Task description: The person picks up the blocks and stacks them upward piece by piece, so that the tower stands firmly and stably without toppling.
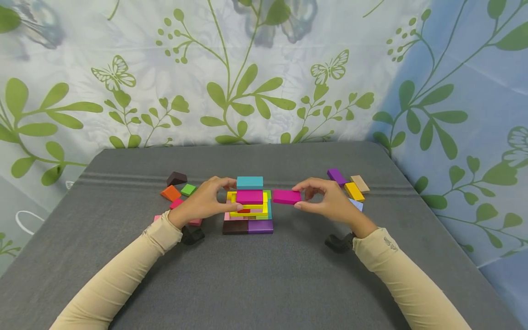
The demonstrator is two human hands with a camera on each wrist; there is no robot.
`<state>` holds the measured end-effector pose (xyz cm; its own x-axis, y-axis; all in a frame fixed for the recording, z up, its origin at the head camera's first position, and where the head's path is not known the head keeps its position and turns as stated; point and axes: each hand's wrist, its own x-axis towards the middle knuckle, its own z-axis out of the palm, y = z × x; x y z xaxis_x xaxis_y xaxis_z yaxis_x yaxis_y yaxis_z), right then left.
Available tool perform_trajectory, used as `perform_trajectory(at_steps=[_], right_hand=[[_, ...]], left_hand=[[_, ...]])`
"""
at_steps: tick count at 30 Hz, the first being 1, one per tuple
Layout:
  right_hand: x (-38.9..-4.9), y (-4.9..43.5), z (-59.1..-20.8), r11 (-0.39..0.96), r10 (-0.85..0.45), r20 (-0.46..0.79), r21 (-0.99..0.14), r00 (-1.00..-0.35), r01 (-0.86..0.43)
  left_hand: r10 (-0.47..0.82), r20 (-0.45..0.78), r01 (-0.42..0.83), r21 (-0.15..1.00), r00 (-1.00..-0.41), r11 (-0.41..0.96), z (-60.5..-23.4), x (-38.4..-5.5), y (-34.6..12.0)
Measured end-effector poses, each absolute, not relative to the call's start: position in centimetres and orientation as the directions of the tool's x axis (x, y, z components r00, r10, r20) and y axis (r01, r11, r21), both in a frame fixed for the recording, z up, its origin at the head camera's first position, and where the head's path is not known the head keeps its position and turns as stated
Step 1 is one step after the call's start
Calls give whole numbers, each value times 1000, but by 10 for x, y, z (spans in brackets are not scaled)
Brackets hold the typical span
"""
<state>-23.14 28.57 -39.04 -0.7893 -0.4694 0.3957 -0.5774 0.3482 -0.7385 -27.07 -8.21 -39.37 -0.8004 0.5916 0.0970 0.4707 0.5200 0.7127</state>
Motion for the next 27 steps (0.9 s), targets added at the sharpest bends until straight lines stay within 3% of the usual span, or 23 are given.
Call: perform_trajectory(at_steps=[12, 27], right_hand=[[-238, 243, -393, 396, -469, 478, -638, -743, -660], [-245, 217, -397, 316, -475, 555, -616, -683, -721]], left_hand=[[600, 117, 490, 707, -792, 509, -393, -270, -83], [574, 181, 510, 711, -798, 485, -392, -269, -81]])
